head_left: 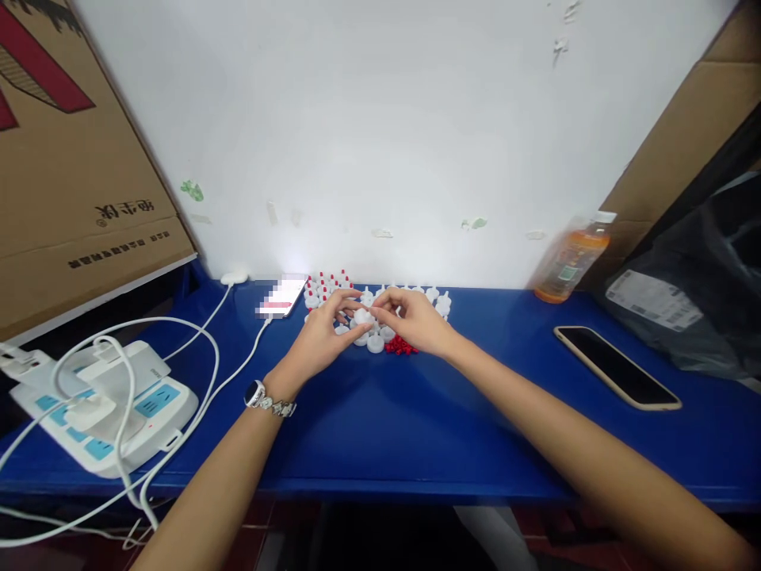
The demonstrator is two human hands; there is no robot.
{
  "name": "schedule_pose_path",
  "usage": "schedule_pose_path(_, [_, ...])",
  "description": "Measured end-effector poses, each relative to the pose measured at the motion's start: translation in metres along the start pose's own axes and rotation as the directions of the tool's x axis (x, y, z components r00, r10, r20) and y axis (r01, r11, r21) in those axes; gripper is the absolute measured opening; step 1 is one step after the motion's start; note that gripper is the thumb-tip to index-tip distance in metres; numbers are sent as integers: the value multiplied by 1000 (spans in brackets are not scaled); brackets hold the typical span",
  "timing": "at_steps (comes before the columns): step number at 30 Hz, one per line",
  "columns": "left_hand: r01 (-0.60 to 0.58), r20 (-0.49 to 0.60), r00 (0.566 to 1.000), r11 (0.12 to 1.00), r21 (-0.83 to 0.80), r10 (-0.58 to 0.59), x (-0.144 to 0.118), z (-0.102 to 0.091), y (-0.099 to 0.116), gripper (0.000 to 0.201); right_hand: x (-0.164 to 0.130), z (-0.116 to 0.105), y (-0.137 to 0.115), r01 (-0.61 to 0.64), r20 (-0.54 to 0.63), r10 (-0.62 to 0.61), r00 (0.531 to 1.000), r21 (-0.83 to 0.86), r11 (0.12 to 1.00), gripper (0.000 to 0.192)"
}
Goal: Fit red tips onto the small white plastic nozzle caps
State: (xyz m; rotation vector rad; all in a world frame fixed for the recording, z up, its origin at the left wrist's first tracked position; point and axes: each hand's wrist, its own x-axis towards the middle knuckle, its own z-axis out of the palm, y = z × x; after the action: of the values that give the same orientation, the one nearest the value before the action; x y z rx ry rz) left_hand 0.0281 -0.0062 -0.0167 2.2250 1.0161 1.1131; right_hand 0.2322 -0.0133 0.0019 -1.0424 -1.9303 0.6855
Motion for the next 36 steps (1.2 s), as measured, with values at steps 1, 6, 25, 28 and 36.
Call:
schedule_pose_path(1, [0, -12, 1000, 1000, 8, 0, 0, -4, 0, 48, 7, 5, -4, 12, 2, -12, 1000, 14, 1000, 21])
schedule_pose_path(6, [88, -199, 979, 977, 194, -49, 0, -28, -14, 33, 48, 25, -5, 25, 64, -21, 998, -63, 998, 10])
schedule_pose_path(25, [170, -214, 973, 892, 418, -85, -6, -28, -31, 9, 104, 54, 22, 53, 190, 79, 978, -602, 797, 19])
schedule_pose_path(28, [161, -234, 970, 887, 433, -62, -7, -25, -32, 10, 103, 54, 22, 67, 184, 44, 982, -557, 828, 10])
schedule_pose_path(36, [-9, -153, 987, 957, 289, 56, -2, -6, -11, 29, 45, 23, -6, 21, 11, -20, 1000, -78, 997, 15])
